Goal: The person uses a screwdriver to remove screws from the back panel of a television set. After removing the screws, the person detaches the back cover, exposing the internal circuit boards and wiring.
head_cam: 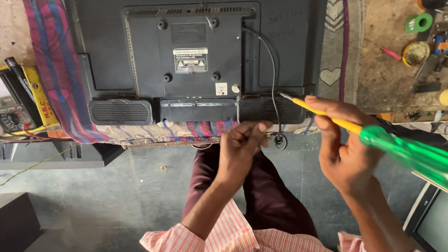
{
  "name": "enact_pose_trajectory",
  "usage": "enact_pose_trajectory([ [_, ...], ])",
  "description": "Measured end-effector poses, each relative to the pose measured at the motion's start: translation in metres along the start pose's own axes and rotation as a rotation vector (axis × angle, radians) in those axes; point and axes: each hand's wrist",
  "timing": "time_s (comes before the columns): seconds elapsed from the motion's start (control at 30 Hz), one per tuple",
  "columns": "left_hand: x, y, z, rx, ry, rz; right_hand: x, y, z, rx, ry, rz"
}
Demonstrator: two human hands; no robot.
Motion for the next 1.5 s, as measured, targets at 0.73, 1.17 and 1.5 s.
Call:
enact_pose_trajectory([
  [0.73, 0.094, 0.008, 0.054, -0.264, 0.680, 0.545, -0.014, -0.004, 0.020, -0.063, -0.037, -0.112],
  [1.17, 0.101, 0.019, 0.133, -0.838, 1.032, 1.464, -0.023, -0.032, 0.019, 0.105, 0.162, -0.043],
  [1.5, 0.104, 0.036, 0.152, -1.109, 0.828, 1.760, -0.015, -0.039, 0.003, 0.157, 0.179, 0.046],
])
Point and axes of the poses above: each hand's wrist, its own z-axis towards the middle knuckle, its own y-axis out of the palm, x = y × z
